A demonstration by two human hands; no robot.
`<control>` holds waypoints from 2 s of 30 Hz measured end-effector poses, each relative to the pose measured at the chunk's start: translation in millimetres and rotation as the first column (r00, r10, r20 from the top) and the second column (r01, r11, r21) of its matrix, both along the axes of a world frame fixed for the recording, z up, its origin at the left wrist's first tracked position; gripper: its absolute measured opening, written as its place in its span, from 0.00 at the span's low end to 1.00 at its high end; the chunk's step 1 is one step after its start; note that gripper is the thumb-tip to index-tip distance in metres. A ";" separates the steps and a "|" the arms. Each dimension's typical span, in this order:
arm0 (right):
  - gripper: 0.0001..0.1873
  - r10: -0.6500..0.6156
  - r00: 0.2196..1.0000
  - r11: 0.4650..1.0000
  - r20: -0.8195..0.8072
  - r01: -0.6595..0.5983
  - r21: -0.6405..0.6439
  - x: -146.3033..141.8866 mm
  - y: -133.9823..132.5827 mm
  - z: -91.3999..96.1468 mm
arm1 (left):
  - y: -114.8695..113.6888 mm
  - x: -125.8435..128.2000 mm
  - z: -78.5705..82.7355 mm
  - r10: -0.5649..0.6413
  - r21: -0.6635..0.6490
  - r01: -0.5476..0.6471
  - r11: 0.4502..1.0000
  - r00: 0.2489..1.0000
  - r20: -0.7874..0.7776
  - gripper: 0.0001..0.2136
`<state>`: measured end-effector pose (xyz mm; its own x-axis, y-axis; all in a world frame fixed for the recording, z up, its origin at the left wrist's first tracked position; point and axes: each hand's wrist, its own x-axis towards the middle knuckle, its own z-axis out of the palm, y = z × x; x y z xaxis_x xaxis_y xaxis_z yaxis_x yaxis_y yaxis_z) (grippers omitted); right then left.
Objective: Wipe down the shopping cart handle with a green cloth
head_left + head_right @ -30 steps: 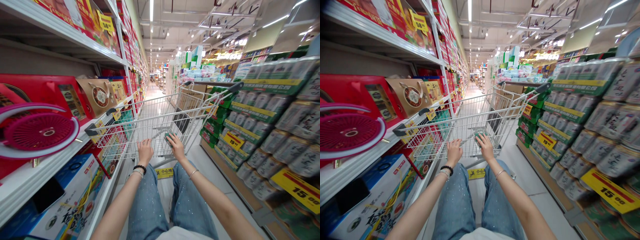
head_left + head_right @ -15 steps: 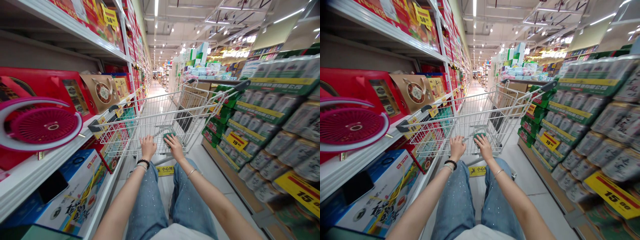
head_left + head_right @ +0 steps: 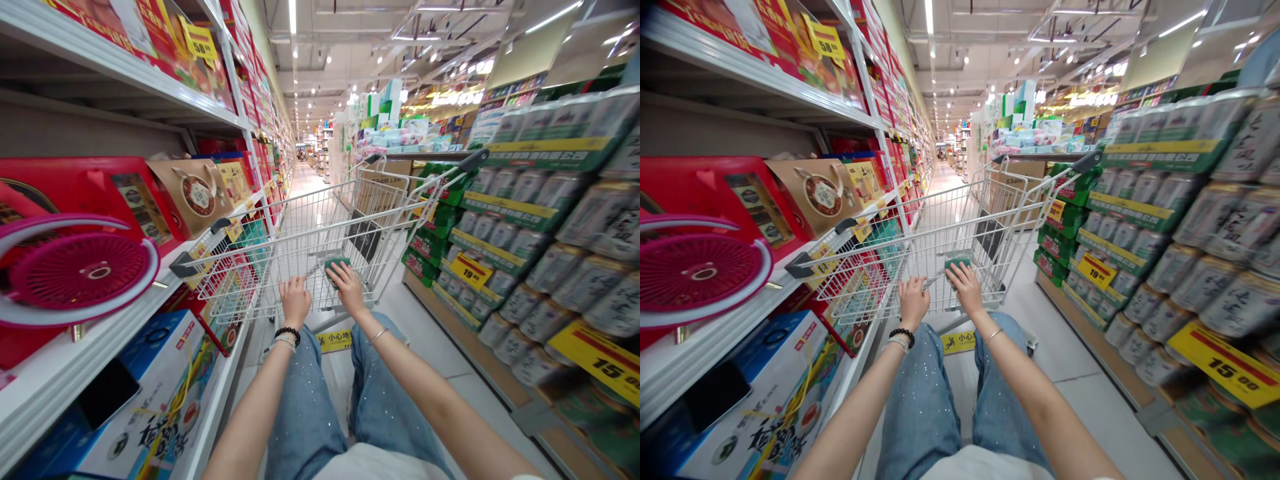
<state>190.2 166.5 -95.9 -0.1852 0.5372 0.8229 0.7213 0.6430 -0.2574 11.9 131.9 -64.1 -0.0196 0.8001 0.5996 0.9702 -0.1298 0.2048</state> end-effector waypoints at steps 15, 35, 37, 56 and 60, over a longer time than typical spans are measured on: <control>0.39 -0.027 0.998 0.998 -0.050 0.030 0.059 6.6 8.1 35.7 | -2.6 -0.2 -1.9 0.011 0.016 -0.011 1.000 1.000 -0.012 0.20; 0.37 0.005 0.995 1.000 0.099 -0.007 0.017 -7.5 -1.2 8.5 | -5.5 9.5 -2.7 0.028 0.003 -0.028 1.000 1.000 0.005 0.23; 0.38 0.044 0.989 0.999 0.144 -0.043 -0.006 -6.8 -7.8 -7.2 | -4.2 9.2 -2.9 0.033 0.005 -0.033 0.999 0.999 0.006 0.23; 0.39 0.071 0.995 0.997 0.066 -0.071 -0.002 -16.7 -13.1 -9.8 | -8.5 10.4 -0.8 -0.003 -0.042 0.004 0.999 1.000 0.016 0.23; 0.41 0.068 0.987 0.996 -0.144 -0.060 0.059 -16.4 -12.8 21.2 | -7.5 10.3 -3.2 -0.017 -0.040 0.018 0.999 1.000 0.012 0.23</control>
<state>173.8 153.7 -74.7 -0.0944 0.4821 0.8710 0.6354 0.7027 -0.3200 22.2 124.4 -67.3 -0.0123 0.8239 0.5666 0.9652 -0.1383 0.2220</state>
